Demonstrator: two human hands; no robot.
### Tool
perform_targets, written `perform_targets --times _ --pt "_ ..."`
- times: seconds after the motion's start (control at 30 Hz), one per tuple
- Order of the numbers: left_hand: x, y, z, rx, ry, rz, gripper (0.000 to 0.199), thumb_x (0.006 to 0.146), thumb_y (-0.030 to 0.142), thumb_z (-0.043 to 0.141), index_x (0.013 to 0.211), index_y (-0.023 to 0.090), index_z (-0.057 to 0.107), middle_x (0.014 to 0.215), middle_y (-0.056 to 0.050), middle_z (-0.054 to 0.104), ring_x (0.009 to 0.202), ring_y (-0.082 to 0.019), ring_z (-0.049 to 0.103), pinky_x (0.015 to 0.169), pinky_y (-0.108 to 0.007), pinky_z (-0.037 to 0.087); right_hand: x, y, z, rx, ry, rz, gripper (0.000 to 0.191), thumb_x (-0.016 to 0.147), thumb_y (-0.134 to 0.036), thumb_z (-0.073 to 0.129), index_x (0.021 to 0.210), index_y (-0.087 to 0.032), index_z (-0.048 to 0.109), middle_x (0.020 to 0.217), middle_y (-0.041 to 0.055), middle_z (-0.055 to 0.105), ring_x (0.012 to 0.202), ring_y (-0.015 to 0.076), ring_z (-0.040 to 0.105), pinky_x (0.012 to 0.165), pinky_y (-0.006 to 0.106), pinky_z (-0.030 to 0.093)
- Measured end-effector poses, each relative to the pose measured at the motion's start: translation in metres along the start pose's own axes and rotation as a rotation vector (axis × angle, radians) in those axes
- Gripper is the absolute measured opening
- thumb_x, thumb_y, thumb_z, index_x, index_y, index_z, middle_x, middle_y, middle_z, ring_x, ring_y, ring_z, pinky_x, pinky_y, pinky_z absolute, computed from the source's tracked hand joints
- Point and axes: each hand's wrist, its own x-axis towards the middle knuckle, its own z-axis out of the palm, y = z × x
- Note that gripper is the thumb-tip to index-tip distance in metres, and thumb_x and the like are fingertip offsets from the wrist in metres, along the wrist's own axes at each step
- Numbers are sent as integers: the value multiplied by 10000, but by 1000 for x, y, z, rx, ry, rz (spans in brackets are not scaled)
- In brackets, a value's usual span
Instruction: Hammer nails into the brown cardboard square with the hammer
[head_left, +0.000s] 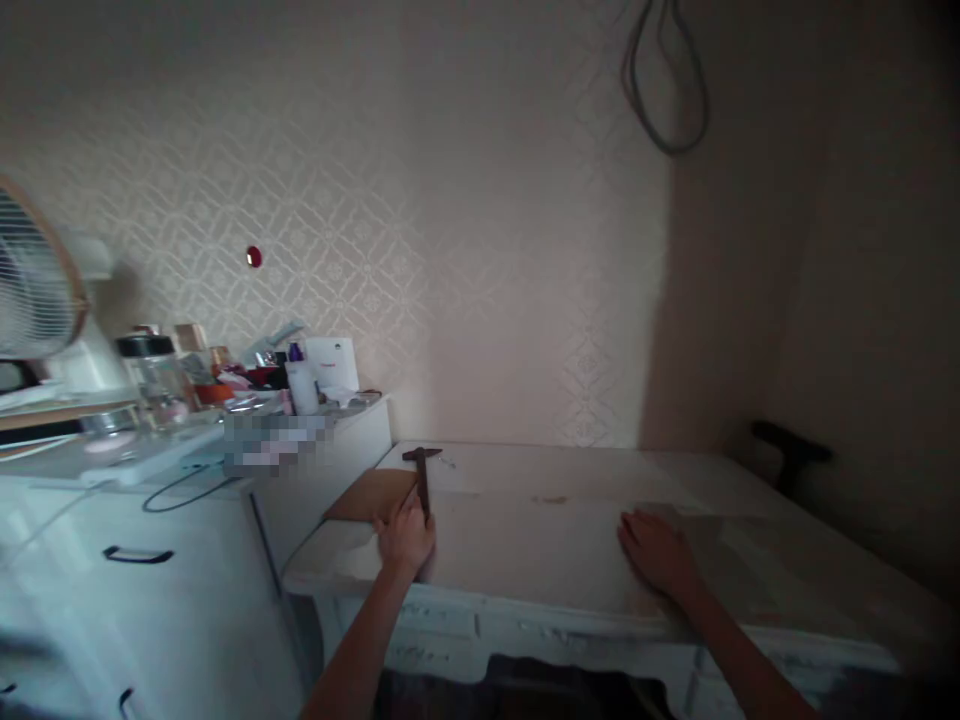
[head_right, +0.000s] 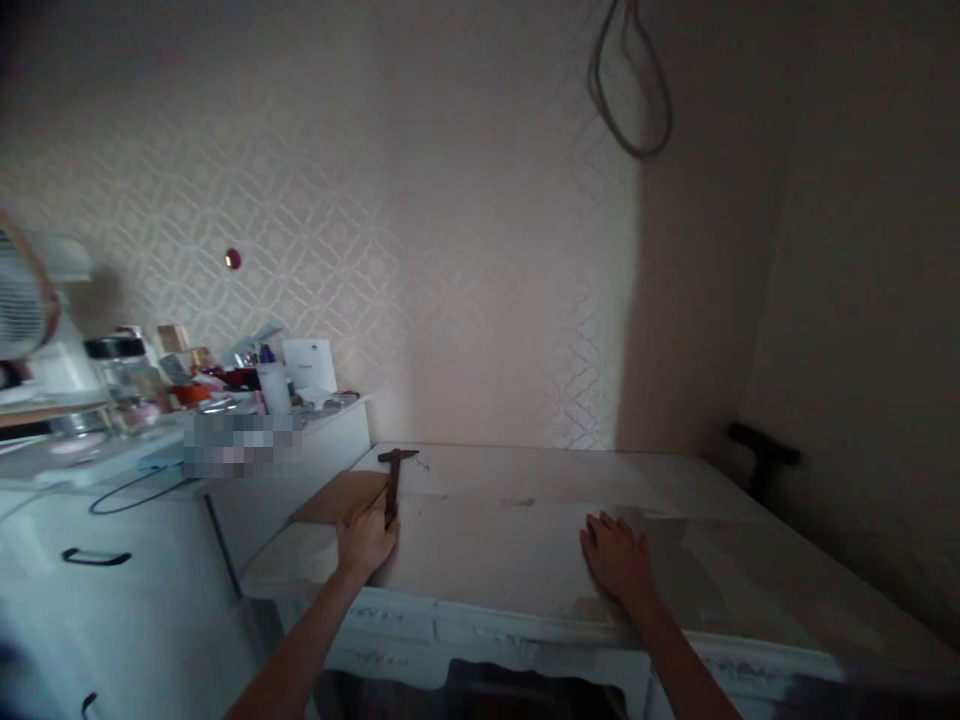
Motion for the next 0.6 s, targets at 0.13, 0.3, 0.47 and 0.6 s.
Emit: perform_targets --times 0.13,0.3,0.47,0.6 --pt "0 14 2 -34 37 12 384 813 339 405 1121 151 538 1068 -137 620 1148 -282 448 993 -575 196 -1 -1 -2 -1 -5 -3 438 875 -346 293 1208 -184 527 1296 75 469 1198 272 385 994 484 241" --pt "6 27 3 -25 43 1 329 799 225 407 1077 148 566 958 -127 647 1035 -261 542 983 -511 269 -2 -1 -3 -5 -9 0 431 873 -346 296 1201 -196 533 1310 74 454 1197 275 386 987 505 238" --pt "12 20 8 -49 35 34 404 800 147 376 1183 142 502 1073 -133 621 1087 -242 517 974 -465 309 -1 -1 -1 0 -18 7 442 876 -357 286 1209 -192 525 1314 78 449 1214 276 365 991 512 230" --pt "16 16 11 -65 2 44 435 806 158 391 1238 162 444 1156 -119 585 1184 -231 439 1000 -496 268 -1 -1 -2 6 -26 5 438 873 -355 293 1208 -193 524 1314 79 448 1214 274 364 990 512 232"
